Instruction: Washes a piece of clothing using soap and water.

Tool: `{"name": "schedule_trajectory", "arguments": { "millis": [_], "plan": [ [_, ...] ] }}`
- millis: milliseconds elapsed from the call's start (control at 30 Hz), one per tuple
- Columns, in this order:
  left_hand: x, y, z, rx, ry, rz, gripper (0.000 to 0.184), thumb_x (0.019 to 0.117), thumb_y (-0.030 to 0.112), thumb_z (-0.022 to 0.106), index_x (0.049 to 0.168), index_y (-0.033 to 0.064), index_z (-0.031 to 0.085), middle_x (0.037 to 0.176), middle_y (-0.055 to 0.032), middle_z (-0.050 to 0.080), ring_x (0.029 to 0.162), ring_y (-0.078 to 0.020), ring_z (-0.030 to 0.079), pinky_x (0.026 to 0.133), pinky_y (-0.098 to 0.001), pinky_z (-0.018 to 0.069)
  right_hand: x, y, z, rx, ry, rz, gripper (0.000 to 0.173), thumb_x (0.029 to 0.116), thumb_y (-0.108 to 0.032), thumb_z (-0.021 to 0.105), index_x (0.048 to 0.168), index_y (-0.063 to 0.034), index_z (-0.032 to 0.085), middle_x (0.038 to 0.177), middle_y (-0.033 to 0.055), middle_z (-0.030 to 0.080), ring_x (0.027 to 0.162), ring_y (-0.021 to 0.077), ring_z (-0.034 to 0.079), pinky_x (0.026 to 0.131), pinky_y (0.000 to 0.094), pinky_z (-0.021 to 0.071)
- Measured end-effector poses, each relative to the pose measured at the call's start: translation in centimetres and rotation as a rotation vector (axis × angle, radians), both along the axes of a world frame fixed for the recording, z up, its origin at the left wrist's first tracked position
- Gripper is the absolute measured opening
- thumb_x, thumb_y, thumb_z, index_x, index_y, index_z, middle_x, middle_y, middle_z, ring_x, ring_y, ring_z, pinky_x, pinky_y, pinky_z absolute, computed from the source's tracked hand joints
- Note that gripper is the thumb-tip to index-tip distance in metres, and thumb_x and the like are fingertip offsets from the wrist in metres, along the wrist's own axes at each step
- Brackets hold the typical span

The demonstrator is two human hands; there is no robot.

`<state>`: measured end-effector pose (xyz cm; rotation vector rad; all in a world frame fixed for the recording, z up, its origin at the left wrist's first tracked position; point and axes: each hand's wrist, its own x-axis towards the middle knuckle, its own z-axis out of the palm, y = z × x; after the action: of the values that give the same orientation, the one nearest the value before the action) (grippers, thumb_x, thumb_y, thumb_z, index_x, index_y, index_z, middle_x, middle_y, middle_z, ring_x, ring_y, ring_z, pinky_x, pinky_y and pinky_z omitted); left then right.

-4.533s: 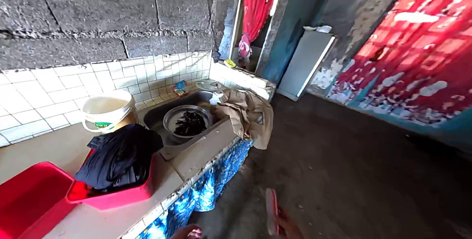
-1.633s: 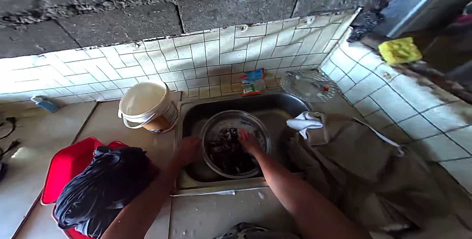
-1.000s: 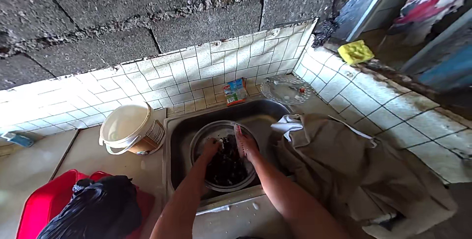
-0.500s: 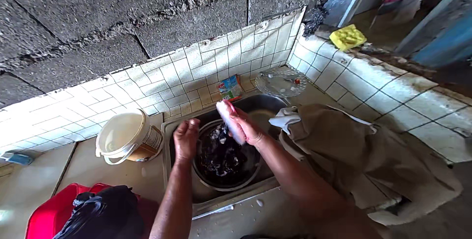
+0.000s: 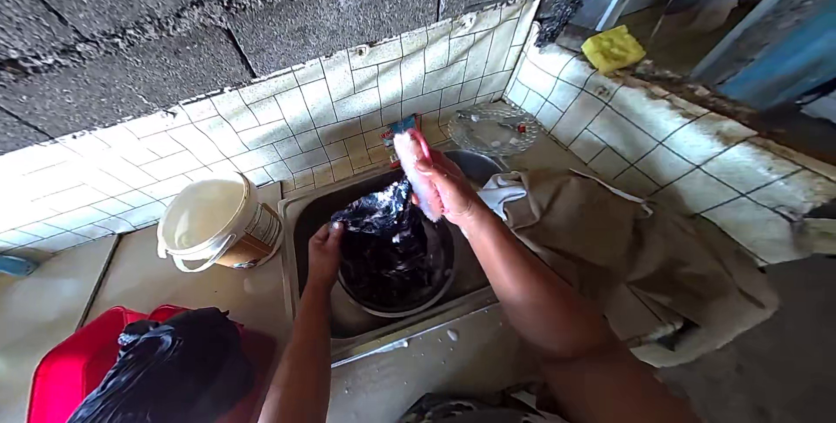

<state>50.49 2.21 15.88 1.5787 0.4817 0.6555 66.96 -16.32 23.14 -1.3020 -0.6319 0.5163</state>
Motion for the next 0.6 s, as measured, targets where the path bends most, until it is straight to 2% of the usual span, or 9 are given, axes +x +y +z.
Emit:
{"name": "schedule_trajectory", "arguments": {
  "millis": [67,100,133,167,233,300,367,500,600],
  "plan": [
    [-0.1,0.3,0.8,-0.029,0.146,0.025,0.02,0.1052,0.011,0.053,0.098,-0.0007,0.068,0.08,0.0022,0.07,0.075,-0.0017,0.067,0.076,-0.0249,0.0581,1.1,0.0,-3.1,-0.28,-0.017,-0.038,0.042,0.1015,-0.035,0.057,0.134,-0.009,0.055,0.086,0.0076,0.062,0.062,0.0135,0.056,0.056,0.0314,0.0501],
    [0.1,0.3,0.9,0.017,0.273,0.004,0.02,0.1049,0.013,0.056,0.101,-0.0024,0.068,0.085,-0.0025,0.07,0.079,-0.0049,0.066,0.079,-0.0272,0.0563,1.3,0.4,-4.6,-0.434,-0.037,-0.036,0.043,0.1026,-0.032,0.061,0.136,-0.0056,0.053,0.098,0.0149,0.064,0.074,0.021,0.06,0.067,0.0389,0.0524],
    [0.5,0.3,0.6,0.109,0.416,-0.053,0.025,0.1053,0.017,0.057,0.109,-0.0037,0.069,0.096,-0.0095,0.071,0.09,-0.0115,0.066,0.087,-0.0331,0.0533,1.4,1.0,-6.1,-0.578,-0.069,-0.033,0.049,0.1016,-0.031,0.064,0.139,-0.0021,0.052,0.115,0.0216,0.066,0.094,0.0298,0.065,0.084,0.0481,0.0548],
    [1.2,0.4,0.0,0.235,0.557,-0.13,0.03,0.106,0.022,0.056,0.12,-0.002,0.069,0.112,-0.0155,0.072,0.106,-0.0202,0.067,0.099,-0.0416,0.0505,1.4,1.7,-7.9,-0.696,-0.118,-0.025,0.055,0.0997,-0.034,0.068,0.141,-0.0006,0.052,0.129,0.024,0.063,0.113,0.0349,0.064,0.098,0.0541,0.0521],
    [3.1,-0.4,-1.9,0.448,0.8,-0.266,0.039,0.1075,0.025,0.051,0.142,0.007,0.059,0.138,-0.021,0.062,0.131,-0.0342,0.057,0.113,-0.0543,0.0414,0.8,3.2,-10.9,-0.884,-0.244,0.022,0.067,0.0983,-0.041,0.067,0.151,-0.0044,0.047,0.148,0.0262,0.05,0.133,0.0407,0.053,0.11,0.058,0.0441],
    [4.9,-1.8,-4.1,0.59,0.999,-0.326,0.048,0.1074,0.027,0.049,0.154,0.0156,0.047,0.148,-0.0243,0.051,0.137,-0.0435,0.049,0.111,-0.0612,0.0404,-0.4,4.4,-12.5,-1.041,-0.328,0.057,0.069,0.1012,-0.045,0.061,0.158,-0.0118,0.039,0.152,0.0283,0.043,0.137,0.0443,0.049,0.111,0.0568,0.0431],
    [5.8,-2.9,-5.9,0.67,1.129,-0.334,0.051,0.1079,0.031,0.048,0.157,0.0166,0.043,0.152,-0.0255,0.046,0.137,-0.0473,0.046,0.106,-0.0646,0.0416,-1.3,5.5,-14.1,-1.118,-0.366,0.019,0.066,0.1033,-0.045,0.057,0.16,-0.0169,0.037,0.151,0.027,0.045,0.135,0.0442,0.049,0.107,0.0562,0.0462],
    [6.6,-4.0,-8.2,0.782,1.226,-0.357,0.047,0.1084,0.026,0.045,0.152,0.0078,0.048,0.152,-0.0247,0.045,0.137,-0.0454,0.046,0.106,-0.0644,0.0406,-1.8,6.0,-16.0,-1.194,-0.436,0.015,0.068,0.1056,-0.047,0.05,0.164,-0.0195,0.027,0.152,0.0261,0.044,0.137,0.0439,0.048,0.104,0.0585,0.0474],
    [7.0,-4.5,-8.7,0.771,1.252,-0.342,0.045,0.1063,0.024,0.048,0.145,0.0013,0.053,0.153,-0.0255,0.044,0.14,-0.0436,0.045,0.108,-0.0636,0.0397,-1.9,6.1,-17.1,-1.208,-0.486,0.014,0.069,0.1057,-0.045,0.05,0.164,-0.0189,0.025,0.151,0.0269,0.045,0.137,0.0448,0.049,0.104,0.0599,0.0469]
  ]
}}
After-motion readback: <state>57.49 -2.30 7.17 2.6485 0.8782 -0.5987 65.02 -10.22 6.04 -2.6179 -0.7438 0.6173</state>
